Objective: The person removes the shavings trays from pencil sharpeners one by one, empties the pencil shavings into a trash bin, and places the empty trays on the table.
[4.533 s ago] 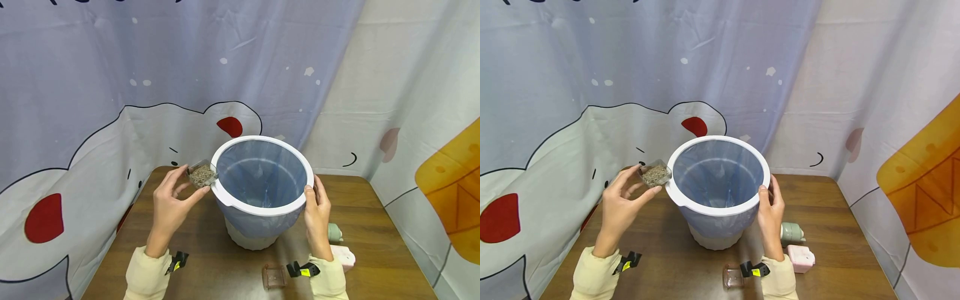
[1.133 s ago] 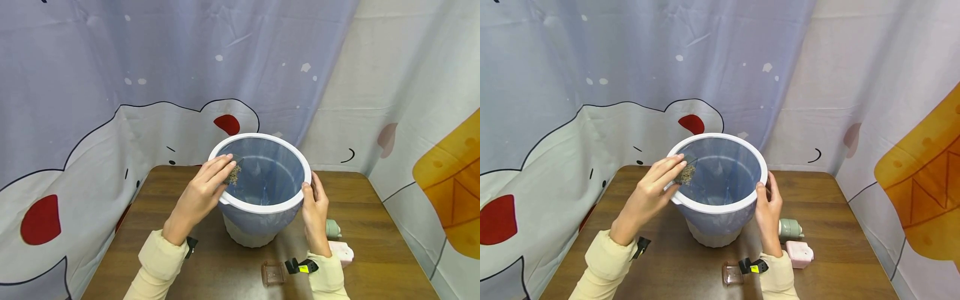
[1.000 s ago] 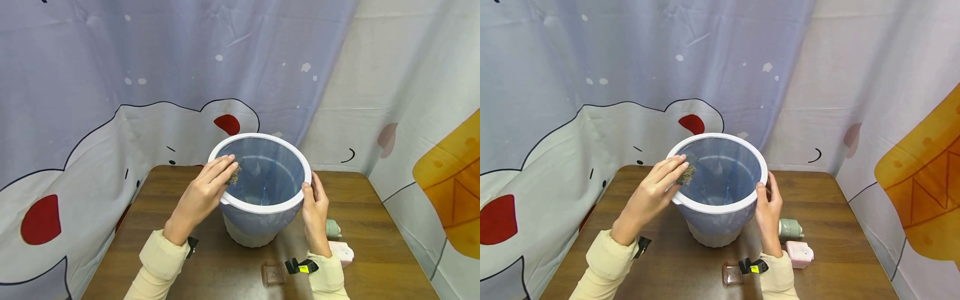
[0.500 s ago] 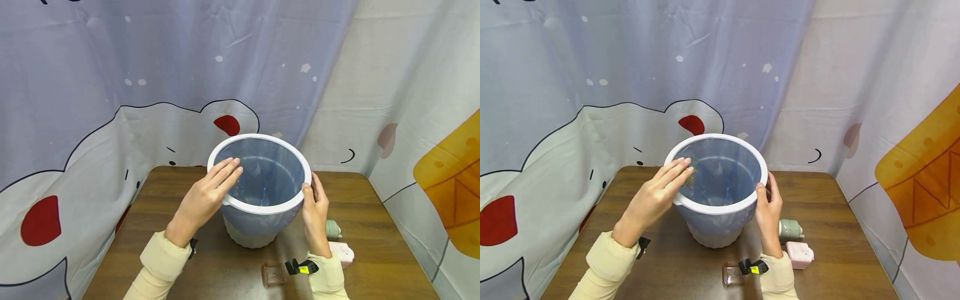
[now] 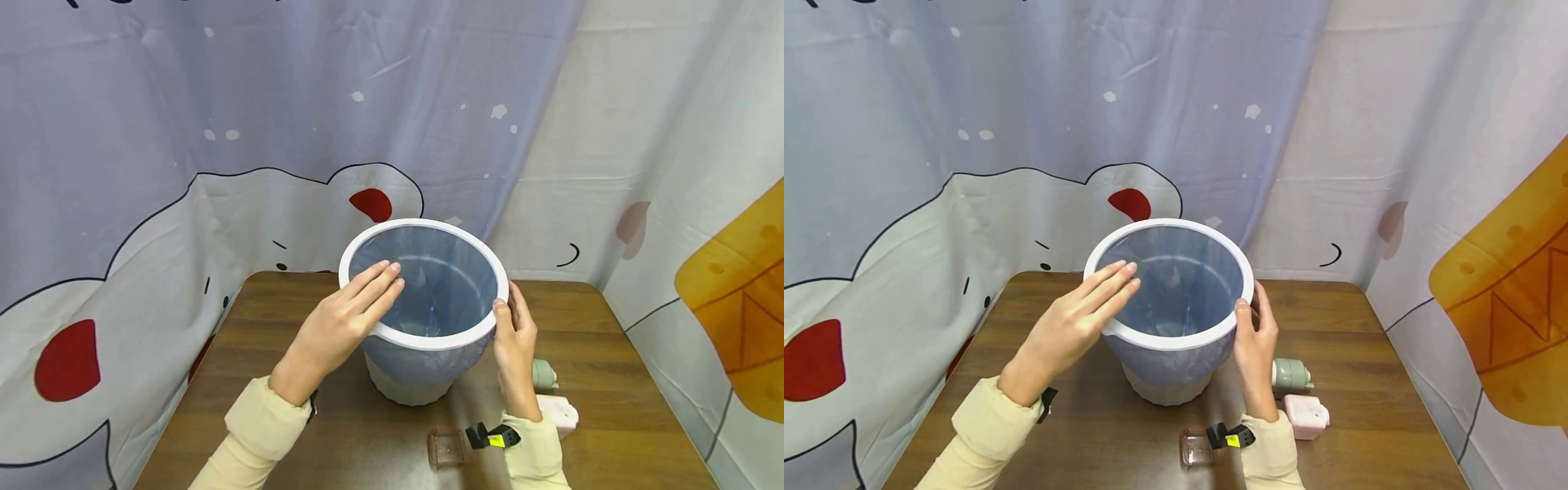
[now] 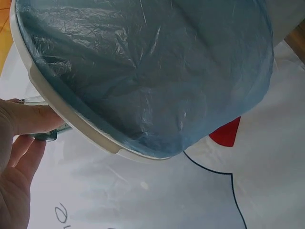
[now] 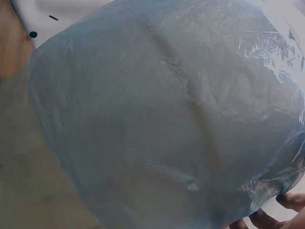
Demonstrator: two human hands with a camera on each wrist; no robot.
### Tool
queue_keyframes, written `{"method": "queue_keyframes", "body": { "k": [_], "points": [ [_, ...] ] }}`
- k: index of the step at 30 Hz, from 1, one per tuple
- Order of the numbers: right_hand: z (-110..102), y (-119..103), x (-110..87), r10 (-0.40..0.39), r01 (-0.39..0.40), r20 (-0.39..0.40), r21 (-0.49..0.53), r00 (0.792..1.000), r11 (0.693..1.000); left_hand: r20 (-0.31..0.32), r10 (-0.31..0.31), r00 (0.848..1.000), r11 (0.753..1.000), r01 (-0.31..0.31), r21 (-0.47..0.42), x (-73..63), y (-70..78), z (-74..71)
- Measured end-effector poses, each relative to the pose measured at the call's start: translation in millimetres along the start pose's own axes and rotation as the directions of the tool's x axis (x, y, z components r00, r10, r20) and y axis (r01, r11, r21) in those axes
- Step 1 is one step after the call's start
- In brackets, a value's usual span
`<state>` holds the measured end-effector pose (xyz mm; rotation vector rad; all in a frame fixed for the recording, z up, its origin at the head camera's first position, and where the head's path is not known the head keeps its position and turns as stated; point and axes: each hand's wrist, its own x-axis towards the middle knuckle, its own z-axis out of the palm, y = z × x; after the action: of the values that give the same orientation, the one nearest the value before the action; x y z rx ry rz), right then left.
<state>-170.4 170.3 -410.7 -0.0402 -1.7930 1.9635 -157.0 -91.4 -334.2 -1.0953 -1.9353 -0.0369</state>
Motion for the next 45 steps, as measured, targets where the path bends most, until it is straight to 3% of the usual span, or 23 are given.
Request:
{"method": "queue_keyframes", "body": {
  "k": [9, 22, 27, 33, 35, 38, 45],
  "points": [
    [0, 0, -0.3, 0.007, -0.007, -0.009, -0.008, 1.000, 1.000, 0.041, 0.058, 0.997, 0.992, -0.062, 0.107, 1.4, -1.1, -3.2],
    [1, 0, 0.7, 0.002, -0.002, -0.006, 0.001, 1.000, 1.000, -0.033, 0.049, 0.998, 0.996, -0.046, 0.076, -0.8, -4.4, -5.6],
    [1, 0, 0.5, -0.001, 0.001, -0.008, 0.004, 1.000, 1.000, -0.042, 0.008, 0.999, 0.998, -0.006, 0.061, -2.8, -3.9, -6.8],
    [0, 0, 0.0, 0.006, -0.006, -0.008, -0.004, 1.000, 1.000, -0.081, -0.090, 0.993, 0.995, 0.093, 0.030, -10.0, -1.7, -8.8],
    [0, 0, -0.3, 0.008, -0.008, -0.009, -0.006, 1.000, 1.000, -0.125, -0.133, 0.983, 0.991, 0.135, 0.006, -12.3, -1.5, -8.3],
    [0, 0, -0.6, 0.009, -0.009, -0.009, -0.012, 1.000, 1.000, -0.192, -0.216, 0.957, 0.976, 0.207, -0.064, -16.3, -1.5, -7.9],
    [0, 0, -0.1, 0.005, -0.005, -0.009, -0.006, 1.000, 1.000, -0.300, -0.390, 0.870, 0.911, 0.318, -0.263, -24.0, -0.7, -9.9]
  ]
}}
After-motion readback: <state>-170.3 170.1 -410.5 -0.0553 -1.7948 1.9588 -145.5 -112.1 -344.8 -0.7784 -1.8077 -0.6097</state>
